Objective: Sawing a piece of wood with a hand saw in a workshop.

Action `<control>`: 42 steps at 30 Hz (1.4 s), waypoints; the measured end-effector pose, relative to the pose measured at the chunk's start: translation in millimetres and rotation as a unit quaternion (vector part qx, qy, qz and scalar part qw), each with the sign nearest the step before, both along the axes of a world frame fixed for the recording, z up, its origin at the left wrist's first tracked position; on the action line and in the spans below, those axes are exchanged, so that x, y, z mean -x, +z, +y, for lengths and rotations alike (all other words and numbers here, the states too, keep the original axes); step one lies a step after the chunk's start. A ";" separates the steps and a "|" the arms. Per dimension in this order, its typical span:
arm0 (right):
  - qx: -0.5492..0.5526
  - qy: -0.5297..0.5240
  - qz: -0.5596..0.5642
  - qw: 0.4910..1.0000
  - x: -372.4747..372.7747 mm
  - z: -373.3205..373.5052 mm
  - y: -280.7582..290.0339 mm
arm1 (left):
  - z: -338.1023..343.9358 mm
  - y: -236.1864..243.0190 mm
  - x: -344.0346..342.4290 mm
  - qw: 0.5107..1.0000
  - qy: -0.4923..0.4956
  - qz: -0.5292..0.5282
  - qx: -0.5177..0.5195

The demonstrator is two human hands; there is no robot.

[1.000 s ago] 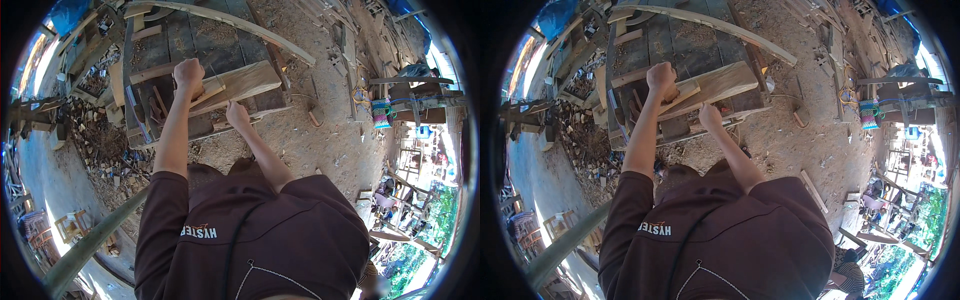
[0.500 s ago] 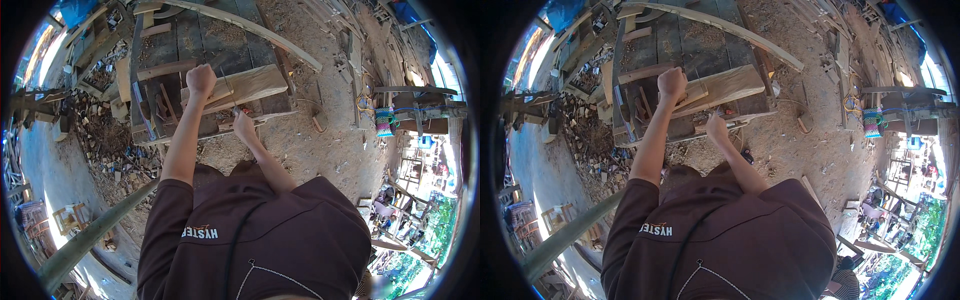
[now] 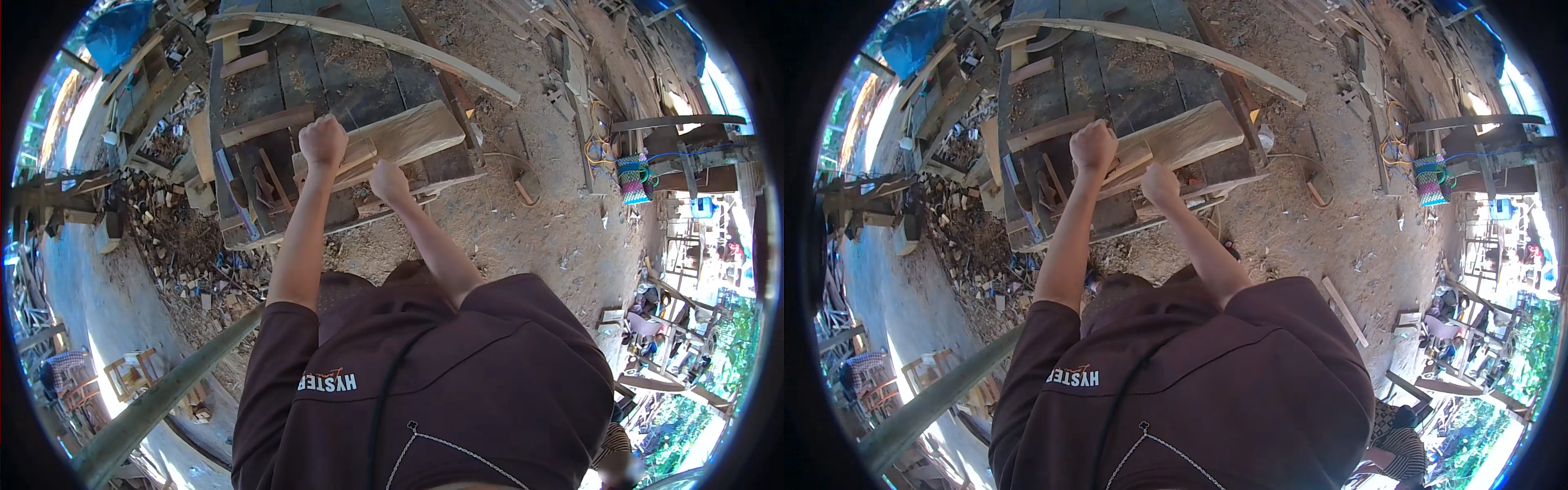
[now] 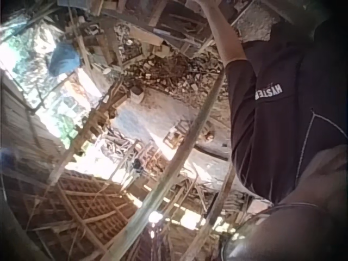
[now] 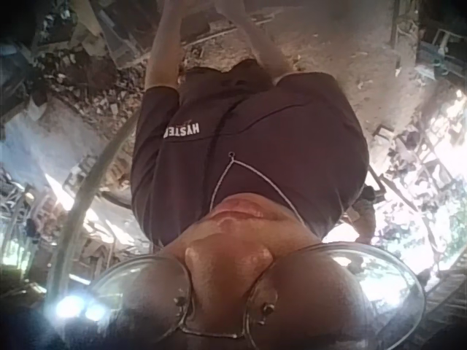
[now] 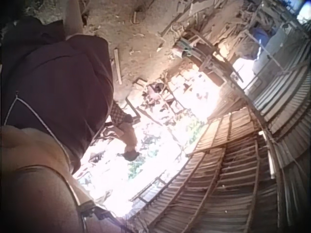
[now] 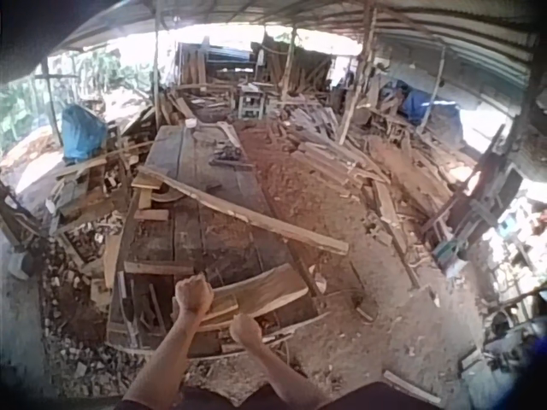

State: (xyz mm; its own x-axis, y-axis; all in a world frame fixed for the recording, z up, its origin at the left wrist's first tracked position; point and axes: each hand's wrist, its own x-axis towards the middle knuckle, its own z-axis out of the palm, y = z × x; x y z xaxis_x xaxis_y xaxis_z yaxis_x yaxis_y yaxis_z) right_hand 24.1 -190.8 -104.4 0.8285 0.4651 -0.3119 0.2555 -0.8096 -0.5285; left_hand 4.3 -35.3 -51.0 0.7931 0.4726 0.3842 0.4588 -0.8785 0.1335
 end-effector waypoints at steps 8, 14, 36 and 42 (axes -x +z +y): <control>0.017 -0.012 0.018 1.000 30.7 -43.4 17.3 | -33.4 -8.0 26.6 0.991 0.018 -0.083 -0.107; -0.020 -0.022 0.007 1.000 11.6 -19.9 16.4 | -52.3 -9.0 30.8 0.995 0.005 -0.081 -0.065; 0.001 -0.007 0.012 1.000 32.2 -72.0 14.0 | -34.4 -2.4 22.9 0.996 0.002 -0.031 -0.080; 0.013 -0.034 0.029 0.999 26.5 -44.7 7.2 | -35.6 -2.0 20.6 0.997 0.026 -0.017 -0.064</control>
